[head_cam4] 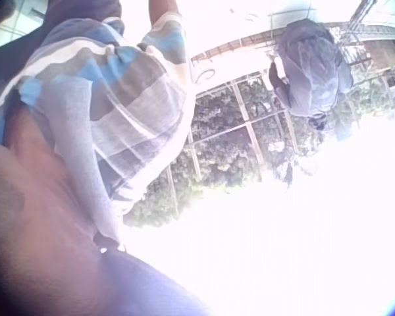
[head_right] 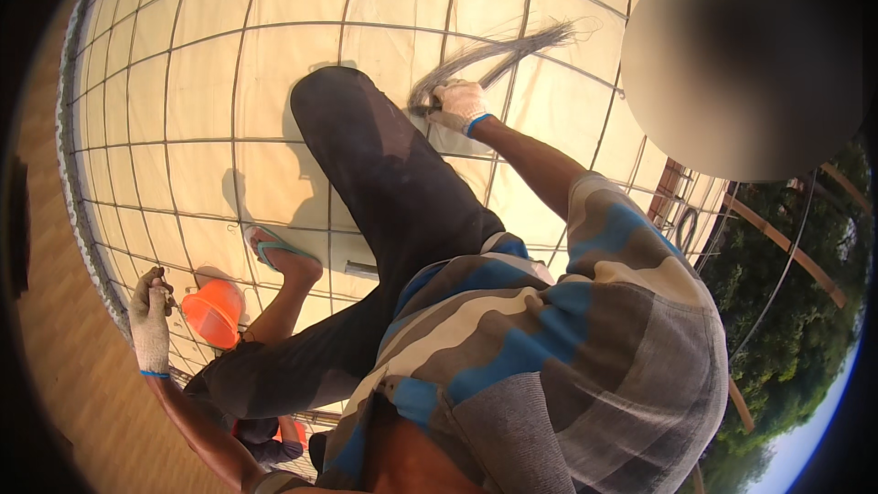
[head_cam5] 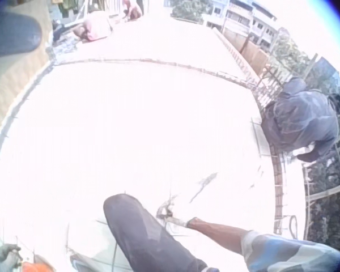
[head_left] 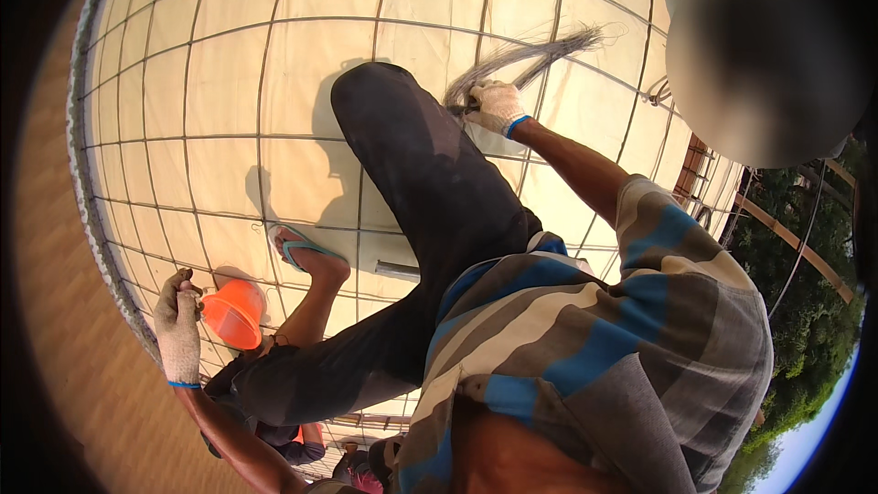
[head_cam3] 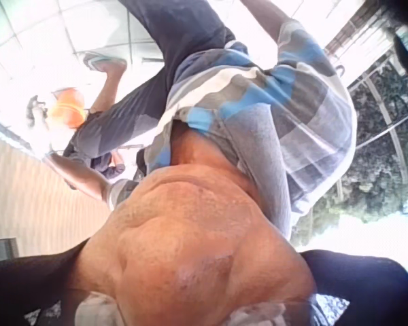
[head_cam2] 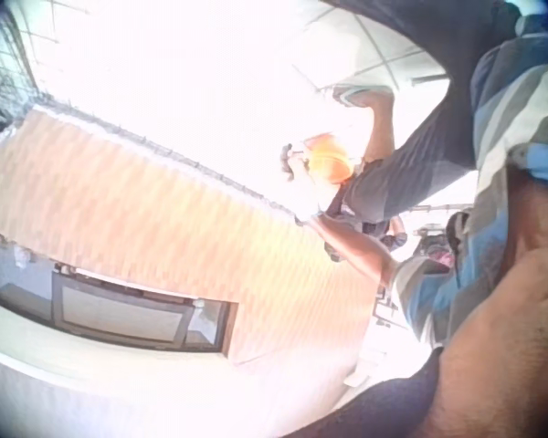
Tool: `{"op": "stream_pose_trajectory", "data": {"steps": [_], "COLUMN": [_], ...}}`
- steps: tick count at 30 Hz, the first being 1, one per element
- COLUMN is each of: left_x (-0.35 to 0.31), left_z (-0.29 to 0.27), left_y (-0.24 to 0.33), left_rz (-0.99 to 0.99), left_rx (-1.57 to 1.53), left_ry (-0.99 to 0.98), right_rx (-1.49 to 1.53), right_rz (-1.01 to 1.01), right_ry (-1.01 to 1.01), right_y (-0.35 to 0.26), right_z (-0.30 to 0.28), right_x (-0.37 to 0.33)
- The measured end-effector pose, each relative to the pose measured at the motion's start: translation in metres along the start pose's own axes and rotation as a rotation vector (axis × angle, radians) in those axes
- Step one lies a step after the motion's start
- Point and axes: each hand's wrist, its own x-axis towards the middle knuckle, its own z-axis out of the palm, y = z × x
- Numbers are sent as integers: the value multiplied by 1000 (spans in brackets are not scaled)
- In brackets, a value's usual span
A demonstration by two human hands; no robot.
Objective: The person repeatedly ties a rope to a metal grid on a tiled floor using both hands. The person picks up rope segments, loops them around grid intersections, and secures them by hand. Another person is visible nearby working on a similar task.
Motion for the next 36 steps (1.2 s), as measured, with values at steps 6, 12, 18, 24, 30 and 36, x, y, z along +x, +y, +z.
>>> {"op": "stream_pose_trajectory", "data": {"steps": [6,12,18,24,30,36], "left_x": [-47,-78,-90,-85,-78,-77], "left_z": [28,58,95,117,122,139], "left_y": [27,27,37,49,43,60], "left_rz": [-19,-70,-43,6,12,20], "left_rx": [104,74,-24,-86,-161,-182], "left_ry": [19,-12,-26,-43,-82,-88], "right_rx": [203,194,281,180,296,243], "right_rz": [-14,124,377,264,231,36], "right_ry": [231,232,179,171,303,375], "right_y": [-19,-23,-39,-44,-46,-18], "right_z": [16,18,20,14,-4,-15], "right_x": [-12,-9,2,-12,-28,-34]}}
